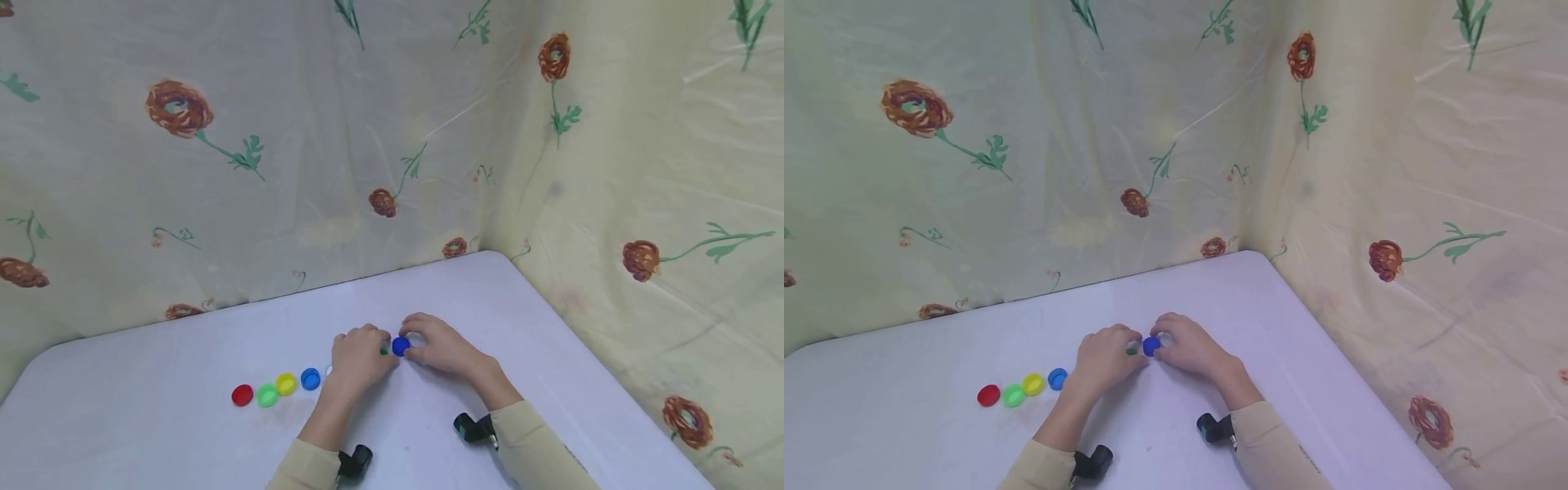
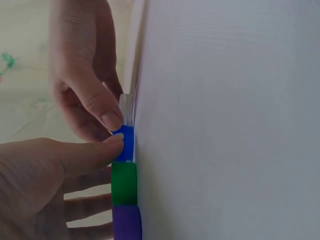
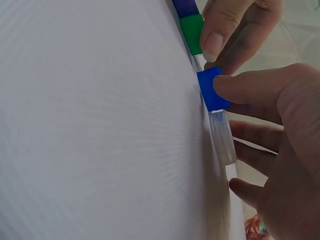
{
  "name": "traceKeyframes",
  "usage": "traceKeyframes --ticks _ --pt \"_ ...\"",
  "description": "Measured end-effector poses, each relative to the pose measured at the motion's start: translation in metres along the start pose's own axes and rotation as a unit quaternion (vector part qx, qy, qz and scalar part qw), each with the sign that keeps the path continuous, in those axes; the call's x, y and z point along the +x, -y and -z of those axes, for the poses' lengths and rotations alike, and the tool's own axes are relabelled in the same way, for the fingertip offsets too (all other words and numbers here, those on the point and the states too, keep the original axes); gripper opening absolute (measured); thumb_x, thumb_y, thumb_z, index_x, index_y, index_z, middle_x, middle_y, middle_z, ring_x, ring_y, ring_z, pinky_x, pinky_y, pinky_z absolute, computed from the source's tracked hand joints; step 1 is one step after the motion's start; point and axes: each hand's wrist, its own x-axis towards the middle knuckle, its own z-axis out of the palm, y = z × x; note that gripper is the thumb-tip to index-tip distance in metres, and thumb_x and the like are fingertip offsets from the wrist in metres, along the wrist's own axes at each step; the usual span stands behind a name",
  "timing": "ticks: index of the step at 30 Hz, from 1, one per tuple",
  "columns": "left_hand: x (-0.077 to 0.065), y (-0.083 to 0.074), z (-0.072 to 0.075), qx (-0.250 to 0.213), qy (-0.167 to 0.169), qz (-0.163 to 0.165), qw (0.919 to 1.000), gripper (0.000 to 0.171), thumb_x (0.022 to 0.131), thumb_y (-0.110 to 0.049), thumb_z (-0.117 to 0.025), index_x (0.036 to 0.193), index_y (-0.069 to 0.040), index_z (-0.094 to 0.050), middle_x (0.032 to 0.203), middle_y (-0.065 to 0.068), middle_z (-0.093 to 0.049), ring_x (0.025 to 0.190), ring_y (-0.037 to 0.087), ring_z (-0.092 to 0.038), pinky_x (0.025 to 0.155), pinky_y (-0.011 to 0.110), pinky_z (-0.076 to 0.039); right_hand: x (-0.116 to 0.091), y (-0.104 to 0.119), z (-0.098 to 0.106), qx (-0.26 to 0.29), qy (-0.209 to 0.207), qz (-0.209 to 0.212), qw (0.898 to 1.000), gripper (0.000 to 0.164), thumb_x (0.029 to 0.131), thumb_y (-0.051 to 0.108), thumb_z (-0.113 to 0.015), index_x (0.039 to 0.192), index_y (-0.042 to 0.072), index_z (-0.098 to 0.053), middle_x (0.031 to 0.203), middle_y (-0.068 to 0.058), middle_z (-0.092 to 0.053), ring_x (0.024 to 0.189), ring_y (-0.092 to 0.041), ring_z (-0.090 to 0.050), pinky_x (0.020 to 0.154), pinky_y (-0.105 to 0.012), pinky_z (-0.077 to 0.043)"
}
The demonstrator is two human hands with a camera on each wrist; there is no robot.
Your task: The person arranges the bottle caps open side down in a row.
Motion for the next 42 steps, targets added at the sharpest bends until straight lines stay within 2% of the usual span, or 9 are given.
traceKeyframes --ticks 5,16,32,42 --pt "-0.005 0.007 0.003 -0.004 0.004 0.001 1.0000 0.043 0.083 -0.042 -0.079 0.119 -0.019 -0.072 0.121 0.006 -0.071 0.111 0.029 -0.065 0.097 0.055 -0.048 -0.001 0.003 -0.002 0.003 -0.006 -0.006 1.000 0.032 0.088 0.020 -0.072 0.119 0.013 -0.068 0.142 -0.007 -0.057 0.141 -0.030 -0.046 0.118 -0.049 -0.034" --pt "-0.010 0.012 0.007 -0.001 0.007 0.000 1.0000 0.045 0.082 -0.042 -0.079 0.120 -0.019 -0.072 0.123 0.007 -0.070 0.110 0.030 -0.065 0.096 0.054 -0.049 0.001 0.009 -0.004 0.000 -0.005 0.012 1.000 0.031 0.089 0.019 -0.071 0.119 0.013 -0.068 0.141 -0.008 -0.058 0.139 -0.029 -0.047 0.118 -0.048 -0.035" --pt "-0.016 0.015 0.010 -0.003 -0.009 -0.017 0.9998 0.037 0.081 -0.036 -0.081 0.112 -0.017 -0.075 0.116 0.006 -0.072 0.099 0.027 -0.066 0.089 0.051 -0.051 0.003 0.020 -0.008 -0.004 0.002 0.052 0.999 0.025 0.087 0.013 -0.072 0.112 0.010 -0.072 0.137 -0.012 -0.060 0.136 -0.032 -0.051 0.116 -0.048 -0.038" --pt "-0.019 0.019 0.011 -0.012 -0.007 -0.009 0.9999 0.032 0.081 -0.033 -0.081 0.108 -0.017 -0.076 0.113 0.006 -0.072 0.099 0.027 -0.065 0.087 0.050 -0.050 0.003 0.024 -0.016 -0.030 0.004 0.064 0.998 0.021 0.088 0.015 -0.072 0.109 0.012 -0.074 0.136 -0.011 -0.061 0.133 -0.033 -0.052 0.112 -0.050 -0.041"
